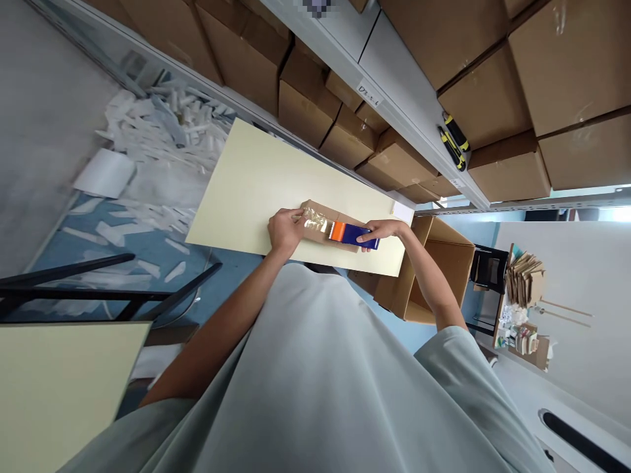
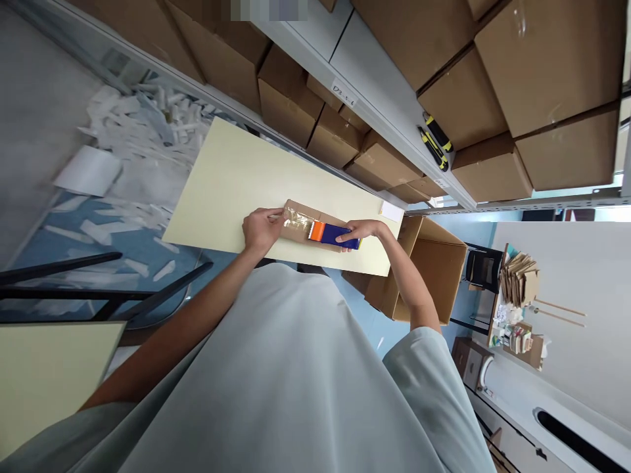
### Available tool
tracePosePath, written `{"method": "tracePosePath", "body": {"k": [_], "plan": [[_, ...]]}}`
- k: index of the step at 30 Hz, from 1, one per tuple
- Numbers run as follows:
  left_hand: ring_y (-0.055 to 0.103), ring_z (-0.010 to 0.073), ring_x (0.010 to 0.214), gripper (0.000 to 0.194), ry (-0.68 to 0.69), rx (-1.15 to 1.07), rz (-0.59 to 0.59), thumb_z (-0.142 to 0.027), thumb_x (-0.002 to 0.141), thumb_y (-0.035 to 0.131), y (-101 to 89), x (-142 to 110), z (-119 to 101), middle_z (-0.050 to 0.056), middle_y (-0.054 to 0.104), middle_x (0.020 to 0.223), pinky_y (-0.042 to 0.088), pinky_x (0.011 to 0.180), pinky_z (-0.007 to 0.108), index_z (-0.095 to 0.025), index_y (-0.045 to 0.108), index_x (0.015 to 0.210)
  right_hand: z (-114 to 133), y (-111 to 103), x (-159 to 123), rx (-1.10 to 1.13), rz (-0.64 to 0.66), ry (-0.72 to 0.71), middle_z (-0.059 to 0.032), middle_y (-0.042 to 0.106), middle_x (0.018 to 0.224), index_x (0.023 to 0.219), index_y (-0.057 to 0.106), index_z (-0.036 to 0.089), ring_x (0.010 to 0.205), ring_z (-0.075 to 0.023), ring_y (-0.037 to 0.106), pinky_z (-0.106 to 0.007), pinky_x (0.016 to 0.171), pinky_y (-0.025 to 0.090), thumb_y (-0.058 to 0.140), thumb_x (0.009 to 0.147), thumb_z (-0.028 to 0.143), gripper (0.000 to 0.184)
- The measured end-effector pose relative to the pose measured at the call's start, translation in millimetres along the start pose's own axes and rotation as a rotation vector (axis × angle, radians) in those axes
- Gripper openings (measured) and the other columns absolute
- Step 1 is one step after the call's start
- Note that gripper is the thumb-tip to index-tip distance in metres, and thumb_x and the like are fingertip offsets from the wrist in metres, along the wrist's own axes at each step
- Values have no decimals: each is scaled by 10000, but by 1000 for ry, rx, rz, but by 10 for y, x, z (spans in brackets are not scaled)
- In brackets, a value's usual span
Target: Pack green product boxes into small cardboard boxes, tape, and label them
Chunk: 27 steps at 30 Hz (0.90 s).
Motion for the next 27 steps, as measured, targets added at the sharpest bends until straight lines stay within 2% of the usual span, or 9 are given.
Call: {"method": "tracePosePath", "body": {"k": [3, 7, 11, 14, 17, 20, 24, 27], "plan": [[795, 307, 987, 275, -25, -15, -67, -356, 946, 760, 28, -2, -39, 127, 845, 1230, 594, 1004, 434, -179, 888, 1113, 24, -67, 83, -49, 34, -40, -122, 870, 878, 900, 842, 115, 746, -189, 799, -269, 716, 625, 963, 761, 754, 665], [781, 265, 950, 313, -77, -71, -126, -365, 905, 789, 67, 48, -12, 124, 849, 1215, 612, 976, 394, -162, 892, 1121, -31, -131, 114, -63, 50, -160, -111, 865, 858, 881, 832, 119, 742, -182, 796, -267, 731, 619, 914, 834, 759, 647], [758, 238, 907, 314, -119, -80, -144, -390, 863, 829, 127, 120, 35, 106, 856, 1159, 625, 915, 370, -175, 896, 1083, -255, -107, 3, -2, -6, -342, -84, 858, 864, 896, 791, 141, 775, -177, 794, -259, 743, 629, 854, 916, 758, 621], [751, 239, 895, 301, -125, -29, -120, -405, 849, 848, 294, 81, -12, 77, 859, 1079, 622, 878, 360, -193, 899, 1057, -518, -48, -133, 48, -65, -416, -67, 849, 862, 937, 761, 151, 794, -174, 792, -252, 735, 635, 823, 957, 742, 595], [761, 244, 928, 268, -70, 42, -118, -403, 881, 809, 530, -31, -138, 66, 849, 1087, 621, 897, 360, -209, 906, 1040, -838, -56, -315, 80, -86, -405, -66, 853, 885, 956, 742, 158, 805, -178, 795, -256, 738, 640, 814, 972, 721, 568], [767, 247, 959, 251, -61, 54, -132, -381, 900, 784, 701, -120, -225, 76, 836, 1099, 623, 907, 361, -209, 908, 1035, -1236, -178, -571, 84, -83, -316, -78, 859, 888, 933, 732, 166, 797, -186, 799, -261, 727, 637, 835, 955, 704, 548], [751, 229, 1000, 257, -86, 39, -149, -352, 904, 802, 752, -143, -220, 72, 830, 1139, 619, 959, 359, -197, 892, 1088, -1752, -325, -957, 113, -52, -196, -84, 859, 870, 913, 734, 171, 778, -194, 802, -279, 738, 638, 849, 924, 716, 558], [732, 194, 1020, 308, -69, 16, -147, -364, 940, 799, 764, -144, -181, 60, 829, 1182, 601, 1006, 342, -160, 880, 1156, -1960, -301, -1127, 177, -15, -195, -77, 860, 889, 930, 742, 170, 794, -196, 804, -307, 799, 655, 837, 924, 730, 568]]}}
Point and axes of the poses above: each hand's wrist, its own x-axis towards the middle knuckle, its own y-axis out of the palm, z = x × y, the point moved 4 cm from there along x, towards the middle knuckle
